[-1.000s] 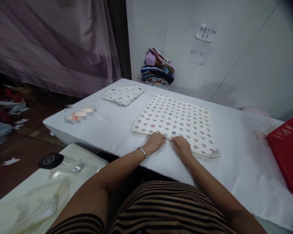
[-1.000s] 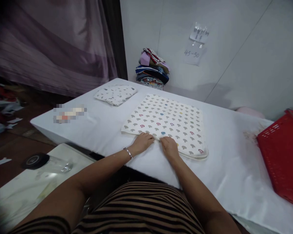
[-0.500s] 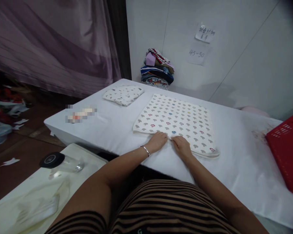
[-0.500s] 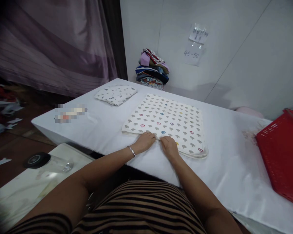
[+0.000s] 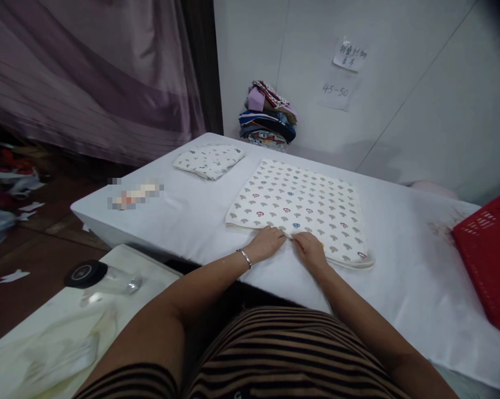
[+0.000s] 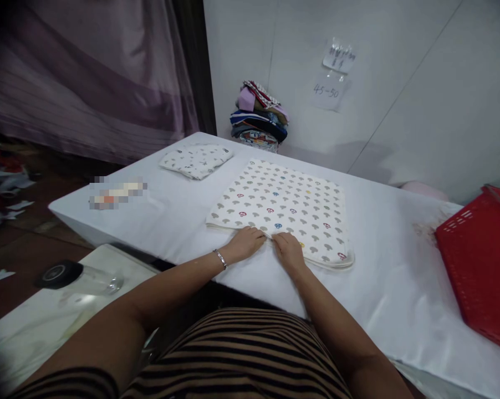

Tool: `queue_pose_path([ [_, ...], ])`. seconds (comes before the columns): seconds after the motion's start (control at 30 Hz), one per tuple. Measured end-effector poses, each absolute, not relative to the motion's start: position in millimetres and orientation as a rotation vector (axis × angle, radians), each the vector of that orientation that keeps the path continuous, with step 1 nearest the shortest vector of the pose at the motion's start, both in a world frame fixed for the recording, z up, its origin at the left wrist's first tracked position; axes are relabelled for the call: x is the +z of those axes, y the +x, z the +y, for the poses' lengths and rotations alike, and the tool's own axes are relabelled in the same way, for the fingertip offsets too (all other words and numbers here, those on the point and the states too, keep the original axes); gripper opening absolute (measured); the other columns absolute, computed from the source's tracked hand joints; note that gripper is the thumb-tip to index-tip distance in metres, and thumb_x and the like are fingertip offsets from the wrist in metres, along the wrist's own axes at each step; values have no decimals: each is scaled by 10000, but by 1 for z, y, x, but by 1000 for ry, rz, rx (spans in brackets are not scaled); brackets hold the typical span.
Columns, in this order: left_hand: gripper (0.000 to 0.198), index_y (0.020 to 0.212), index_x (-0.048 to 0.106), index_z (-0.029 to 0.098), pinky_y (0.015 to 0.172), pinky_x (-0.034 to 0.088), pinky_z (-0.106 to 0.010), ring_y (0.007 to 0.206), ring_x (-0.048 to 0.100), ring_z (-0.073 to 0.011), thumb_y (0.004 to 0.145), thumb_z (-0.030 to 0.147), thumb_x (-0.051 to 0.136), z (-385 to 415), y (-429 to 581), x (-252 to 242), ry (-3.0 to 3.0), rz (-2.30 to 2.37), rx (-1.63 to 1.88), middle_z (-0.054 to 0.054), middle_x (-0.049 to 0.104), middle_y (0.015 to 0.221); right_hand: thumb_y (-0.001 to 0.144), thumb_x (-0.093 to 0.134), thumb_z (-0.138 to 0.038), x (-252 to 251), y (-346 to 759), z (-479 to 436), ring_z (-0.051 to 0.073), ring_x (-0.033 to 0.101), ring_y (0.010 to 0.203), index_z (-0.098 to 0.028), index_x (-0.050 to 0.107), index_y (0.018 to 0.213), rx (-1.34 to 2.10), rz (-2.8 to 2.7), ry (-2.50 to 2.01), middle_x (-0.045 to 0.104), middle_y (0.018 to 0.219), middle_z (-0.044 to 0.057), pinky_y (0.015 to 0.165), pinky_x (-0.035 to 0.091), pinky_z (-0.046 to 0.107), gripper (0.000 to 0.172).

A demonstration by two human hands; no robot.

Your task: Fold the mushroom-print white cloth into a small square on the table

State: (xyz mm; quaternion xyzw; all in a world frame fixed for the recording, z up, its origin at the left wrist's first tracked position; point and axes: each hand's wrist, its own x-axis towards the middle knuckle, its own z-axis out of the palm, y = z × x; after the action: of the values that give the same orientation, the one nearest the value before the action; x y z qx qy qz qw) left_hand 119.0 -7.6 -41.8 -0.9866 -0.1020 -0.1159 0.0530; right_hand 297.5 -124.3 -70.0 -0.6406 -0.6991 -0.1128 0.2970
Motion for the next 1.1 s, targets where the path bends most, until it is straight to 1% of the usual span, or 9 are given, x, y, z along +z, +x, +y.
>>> queue_pose_path([
  [0.07,195,968,681,168,782,396,-350,903,593,-201,1017,163,492,-9,121,-40,-3009,-303,-352,-48,680,966,1014,448,-230,-70,298,-124,232,652,886,-188,734,1060,-299,-1860,-1702,735,963,110,796,552,375,293],
  [0.23,231,884,673,148,771,407,-361,889,598,-213,1009,126,479,-12,128,-35,-3020,-289,-336,-74,674,921,1013,448,-224,-70,298,-125,232,658,884,-193,739,1073,-313,-1875,-1689,735,957,110,795,561,378,299],
  [0.37,221,873,652,161,752,415,-350,854,594,-203,1008,129,480,-12,122,-38,-3034,-243,-381,-63,663,888,1010,457,-220,-69,298,-126,239,662,907,-199,745,1096,-335,-1859,-1695,737,978,112,805,570,395,301],
  [0.57,154,917,655,169,757,441,-341,872,614,-201,972,124,518,-15,108,-42,-3021,-377,-486,-66,667,906,1000,470,-206,-66,293,-129,235,661,914,-218,750,1117,-271,-1911,-1687,738,999,110,819,572,395,304],
  [0.73,159,970,670,179,770,470,-341,889,626,-201,932,100,537,-17,108,-41,-3062,-494,-516,-61,691,947,977,464,-179,-66,290,-133,241,653,939,-195,726,1135,-305,-1959,-1628,732,1041,127,833,558,402,306],
  [0.9,173,1004,676,187,774,478,-332,900,627,-198,934,119,533,-17,107,-41,-3087,-507,-562,-59,693,962,956,554,-251,-67,289,-137,258,639,987,-180,693,1190,-308,-2012,-1616,714,1091,141,838,540,396,281],
  [1.1,165,1022,667,188,779,474,-339,899,624,-202,959,140,521,-18,105,-42,-3092,-505,-581,-57,694,965,983,487,-184,-71,292,-136,242,649,967,-203,708,1153,-335,-1986,-1668,729,1063,123,837,546,391,279],
])
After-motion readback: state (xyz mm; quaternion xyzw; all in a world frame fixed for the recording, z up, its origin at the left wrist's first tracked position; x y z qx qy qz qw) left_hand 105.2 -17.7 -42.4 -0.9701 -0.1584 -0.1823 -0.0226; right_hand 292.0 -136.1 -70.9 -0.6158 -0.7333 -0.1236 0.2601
